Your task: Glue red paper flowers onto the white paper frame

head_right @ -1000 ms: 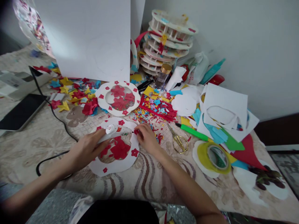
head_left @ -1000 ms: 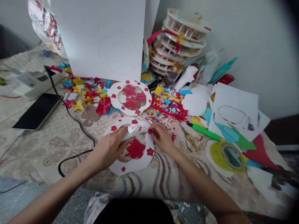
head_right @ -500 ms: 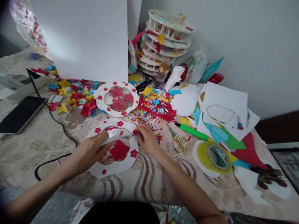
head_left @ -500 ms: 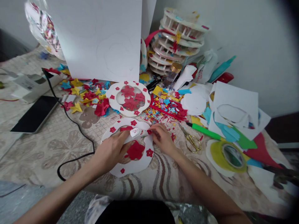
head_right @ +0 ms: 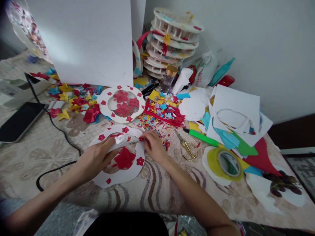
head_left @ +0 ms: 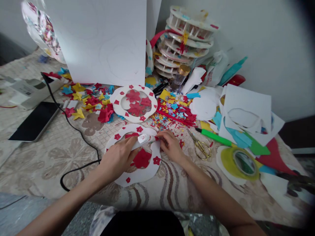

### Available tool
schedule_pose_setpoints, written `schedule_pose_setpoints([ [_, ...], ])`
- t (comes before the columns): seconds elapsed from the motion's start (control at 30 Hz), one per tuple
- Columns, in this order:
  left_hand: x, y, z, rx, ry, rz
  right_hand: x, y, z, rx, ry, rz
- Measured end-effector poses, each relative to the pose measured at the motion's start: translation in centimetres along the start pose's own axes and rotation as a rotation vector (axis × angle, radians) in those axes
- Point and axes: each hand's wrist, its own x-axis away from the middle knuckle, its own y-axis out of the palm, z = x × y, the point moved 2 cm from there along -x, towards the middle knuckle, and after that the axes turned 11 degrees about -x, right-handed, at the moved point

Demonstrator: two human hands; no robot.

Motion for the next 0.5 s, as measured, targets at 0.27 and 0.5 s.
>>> schedule_pose_setpoints([
  [0.27, -0.29, 0.17, 0.52, 0.004, 0.063, 0.061, 0.07, 0.10, 0.19, -0.001, 0.013, 0.008],
  [0.5, 0.07, 0.15, -0.14, -0.005, 0.004, 0.030, 0.13, 0.05, 0.11, 0.007, 0.007, 0.005],
])
